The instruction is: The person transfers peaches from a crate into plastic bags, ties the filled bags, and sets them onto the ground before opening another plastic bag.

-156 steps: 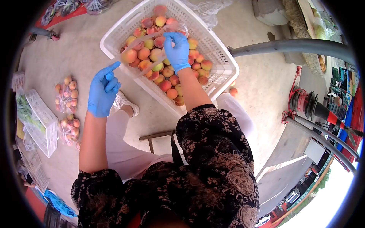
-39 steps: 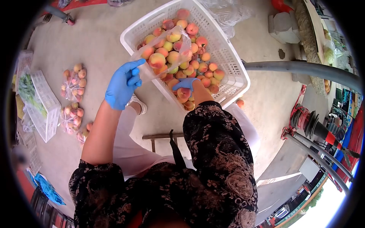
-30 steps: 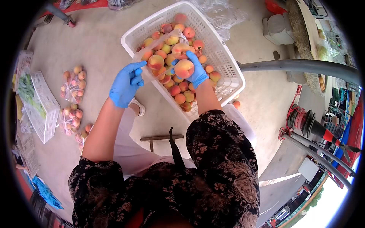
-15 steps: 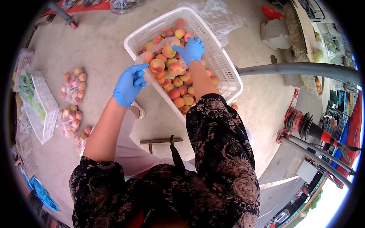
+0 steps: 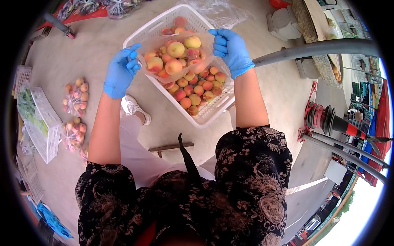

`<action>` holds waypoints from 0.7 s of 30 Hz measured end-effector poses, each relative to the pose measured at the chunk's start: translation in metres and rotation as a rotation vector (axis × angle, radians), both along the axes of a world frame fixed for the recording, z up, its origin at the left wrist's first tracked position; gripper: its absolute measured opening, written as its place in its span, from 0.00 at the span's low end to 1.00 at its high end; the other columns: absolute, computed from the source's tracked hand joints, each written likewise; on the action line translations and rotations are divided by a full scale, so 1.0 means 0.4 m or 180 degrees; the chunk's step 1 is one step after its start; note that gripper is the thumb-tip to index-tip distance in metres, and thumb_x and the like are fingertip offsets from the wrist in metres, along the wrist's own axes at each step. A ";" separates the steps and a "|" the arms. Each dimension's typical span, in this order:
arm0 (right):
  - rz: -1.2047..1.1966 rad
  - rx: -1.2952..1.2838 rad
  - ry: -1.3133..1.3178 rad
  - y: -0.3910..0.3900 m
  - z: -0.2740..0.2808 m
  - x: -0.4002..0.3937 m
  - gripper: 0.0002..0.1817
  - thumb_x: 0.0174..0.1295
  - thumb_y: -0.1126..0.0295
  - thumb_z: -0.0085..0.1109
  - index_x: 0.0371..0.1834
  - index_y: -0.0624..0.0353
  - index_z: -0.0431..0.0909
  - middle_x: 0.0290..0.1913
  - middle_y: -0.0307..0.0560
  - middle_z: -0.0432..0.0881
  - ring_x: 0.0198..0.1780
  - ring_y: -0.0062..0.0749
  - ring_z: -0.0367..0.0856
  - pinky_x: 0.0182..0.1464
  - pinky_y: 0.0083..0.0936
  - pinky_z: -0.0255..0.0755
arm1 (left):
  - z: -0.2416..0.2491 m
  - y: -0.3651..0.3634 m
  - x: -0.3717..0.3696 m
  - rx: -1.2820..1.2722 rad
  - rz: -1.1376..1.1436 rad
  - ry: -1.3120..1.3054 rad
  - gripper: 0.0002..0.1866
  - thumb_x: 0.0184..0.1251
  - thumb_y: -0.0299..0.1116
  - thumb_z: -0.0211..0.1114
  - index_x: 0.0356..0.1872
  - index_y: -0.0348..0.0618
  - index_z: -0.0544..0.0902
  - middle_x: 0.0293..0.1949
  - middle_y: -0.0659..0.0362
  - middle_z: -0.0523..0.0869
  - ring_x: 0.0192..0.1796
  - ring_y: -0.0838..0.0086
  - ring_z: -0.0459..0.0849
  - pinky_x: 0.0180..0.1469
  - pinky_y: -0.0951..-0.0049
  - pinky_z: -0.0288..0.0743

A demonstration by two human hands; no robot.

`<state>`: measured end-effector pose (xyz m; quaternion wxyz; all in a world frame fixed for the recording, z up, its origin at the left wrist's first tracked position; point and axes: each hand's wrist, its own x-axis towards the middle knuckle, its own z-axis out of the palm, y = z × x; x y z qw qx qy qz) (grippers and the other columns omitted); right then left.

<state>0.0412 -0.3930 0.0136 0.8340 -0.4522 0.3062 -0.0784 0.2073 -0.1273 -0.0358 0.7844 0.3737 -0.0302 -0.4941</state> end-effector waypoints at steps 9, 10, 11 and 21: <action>-0.0392 0.0284 -0.0029 -0.038 -0.097 -0.201 0.13 0.62 0.72 0.41 0.46 0.66 0.71 0.25 0.41 0.72 0.24 0.28 0.69 0.32 0.27 0.68 | 0.010 -0.128 -0.145 -0.0244 -0.1001 -0.0095 0.25 0.58 0.31 0.51 0.57 0.30 0.68 0.56 0.46 0.74 0.56 0.59 0.75 0.60 0.60 0.68; -0.0588 0.0370 -0.0122 -0.057 -0.119 -0.233 0.13 0.61 0.72 0.41 0.45 0.66 0.72 0.26 0.42 0.74 0.25 0.29 0.70 0.32 0.29 0.69 | 0.012 -0.138 -0.163 -0.0440 -0.1020 -0.0262 0.26 0.58 0.31 0.52 0.58 0.29 0.67 0.58 0.46 0.72 0.57 0.57 0.74 0.61 0.58 0.66; -0.0786 0.0453 -0.0206 -0.078 -0.138 -0.268 0.13 0.61 0.72 0.41 0.45 0.66 0.72 0.27 0.43 0.75 0.25 0.30 0.72 0.33 0.31 0.70 | 0.018 -0.147 -0.179 -0.0560 -0.1091 -0.0239 0.25 0.59 0.32 0.52 0.58 0.29 0.67 0.58 0.46 0.72 0.58 0.57 0.73 0.62 0.58 0.66; 0.0098 0.0765 -0.0905 -0.083 -0.206 -0.347 0.23 0.65 0.70 0.48 0.62 0.66 0.62 0.45 0.49 0.79 0.27 0.19 0.72 0.29 0.12 0.70 | -0.066 -0.207 -0.265 -0.0185 -0.1780 -0.0113 0.23 0.63 0.32 0.57 0.59 0.39 0.69 0.60 0.51 0.71 0.54 0.67 0.77 0.52 0.70 0.76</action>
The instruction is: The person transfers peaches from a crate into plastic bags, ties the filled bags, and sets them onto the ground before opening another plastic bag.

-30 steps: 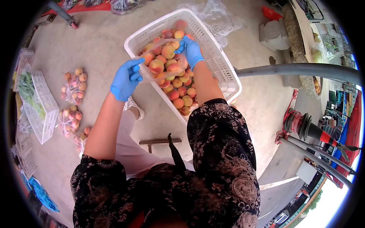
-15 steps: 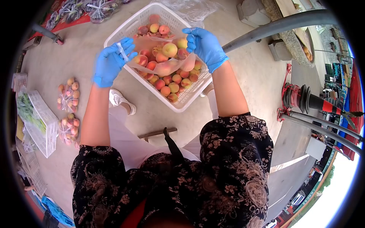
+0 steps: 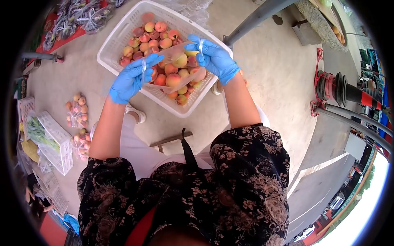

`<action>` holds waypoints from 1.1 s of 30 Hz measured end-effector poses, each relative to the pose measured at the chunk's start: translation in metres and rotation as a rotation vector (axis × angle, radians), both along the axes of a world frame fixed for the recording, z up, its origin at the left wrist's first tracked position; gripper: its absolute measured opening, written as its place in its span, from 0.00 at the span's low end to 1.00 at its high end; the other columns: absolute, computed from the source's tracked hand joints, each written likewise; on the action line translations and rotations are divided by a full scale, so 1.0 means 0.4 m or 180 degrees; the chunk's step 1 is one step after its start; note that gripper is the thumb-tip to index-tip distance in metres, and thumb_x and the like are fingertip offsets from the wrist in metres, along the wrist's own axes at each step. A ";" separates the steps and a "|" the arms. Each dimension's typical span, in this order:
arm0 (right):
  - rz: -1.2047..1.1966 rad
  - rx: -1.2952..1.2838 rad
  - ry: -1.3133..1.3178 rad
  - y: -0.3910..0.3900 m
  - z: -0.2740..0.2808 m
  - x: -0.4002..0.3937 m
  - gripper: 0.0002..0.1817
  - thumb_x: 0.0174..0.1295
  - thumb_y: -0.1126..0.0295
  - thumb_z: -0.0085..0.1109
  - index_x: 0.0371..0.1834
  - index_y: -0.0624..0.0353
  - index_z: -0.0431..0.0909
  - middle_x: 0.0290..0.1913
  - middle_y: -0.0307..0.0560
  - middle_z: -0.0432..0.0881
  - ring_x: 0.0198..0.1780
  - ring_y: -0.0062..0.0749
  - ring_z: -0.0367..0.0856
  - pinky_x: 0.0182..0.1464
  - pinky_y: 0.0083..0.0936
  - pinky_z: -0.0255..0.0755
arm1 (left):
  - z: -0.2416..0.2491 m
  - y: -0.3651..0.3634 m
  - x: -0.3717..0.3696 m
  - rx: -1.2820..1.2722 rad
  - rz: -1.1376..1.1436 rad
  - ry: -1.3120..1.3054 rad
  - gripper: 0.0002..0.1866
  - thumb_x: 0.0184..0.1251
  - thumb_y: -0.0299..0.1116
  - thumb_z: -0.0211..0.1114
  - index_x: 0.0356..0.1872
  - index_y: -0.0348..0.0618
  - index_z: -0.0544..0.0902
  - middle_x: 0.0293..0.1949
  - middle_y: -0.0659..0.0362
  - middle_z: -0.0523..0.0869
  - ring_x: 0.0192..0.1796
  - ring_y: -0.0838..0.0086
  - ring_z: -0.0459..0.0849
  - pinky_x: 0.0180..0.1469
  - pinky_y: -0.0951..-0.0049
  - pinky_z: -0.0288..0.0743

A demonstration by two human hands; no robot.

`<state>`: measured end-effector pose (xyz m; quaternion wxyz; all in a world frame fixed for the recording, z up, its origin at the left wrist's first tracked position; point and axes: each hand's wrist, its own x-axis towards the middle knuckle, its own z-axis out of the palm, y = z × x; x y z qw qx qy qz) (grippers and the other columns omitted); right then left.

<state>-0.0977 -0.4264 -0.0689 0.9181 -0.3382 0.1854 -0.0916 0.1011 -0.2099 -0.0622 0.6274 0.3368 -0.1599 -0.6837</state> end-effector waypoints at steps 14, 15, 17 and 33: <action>0.1534 -0.0811 0.0422 0.240 -0.216 0.012 0.12 0.55 0.64 0.57 0.39 0.59 0.77 0.36 0.43 0.79 0.36 0.25 0.78 0.42 0.23 0.74 | -0.206 -0.076 -0.097 0.1641 -0.1455 -0.1117 0.23 0.61 0.53 0.59 0.42 0.43 0.80 0.32 0.62 0.81 0.32 0.79 0.78 0.36 0.80 0.73; 0.1565 -0.0881 0.0432 0.246 -0.184 0.019 0.13 0.54 0.64 0.58 0.39 0.59 0.77 0.36 0.43 0.79 0.35 0.24 0.78 0.41 0.23 0.74 | -0.211 -0.085 -0.096 0.1663 -0.1698 -0.1343 0.21 0.61 0.52 0.60 0.41 0.43 0.80 0.32 0.62 0.81 0.32 0.80 0.78 0.35 0.80 0.73; 0.1147 -0.0882 0.0620 0.276 -0.179 0.035 0.13 0.53 0.65 0.60 0.39 0.58 0.77 0.36 0.42 0.79 0.34 0.24 0.77 0.40 0.23 0.74 | -0.205 -0.097 -0.112 0.1700 -0.1733 -0.1530 0.15 0.62 0.42 0.61 0.41 0.41 0.81 0.29 0.63 0.81 0.28 0.81 0.78 0.29 0.80 0.73; 0.0475 -0.0419 0.2082 0.066 -0.341 0.034 0.14 0.54 0.62 0.57 0.15 0.52 0.68 0.12 0.33 0.63 0.13 0.18 0.56 0.15 0.19 0.49 | -0.356 -0.021 -0.029 0.2438 0.0458 0.0028 0.07 0.61 0.29 0.54 0.31 0.42 0.81 0.42 0.57 0.84 0.43 0.66 0.83 0.47 0.67 0.78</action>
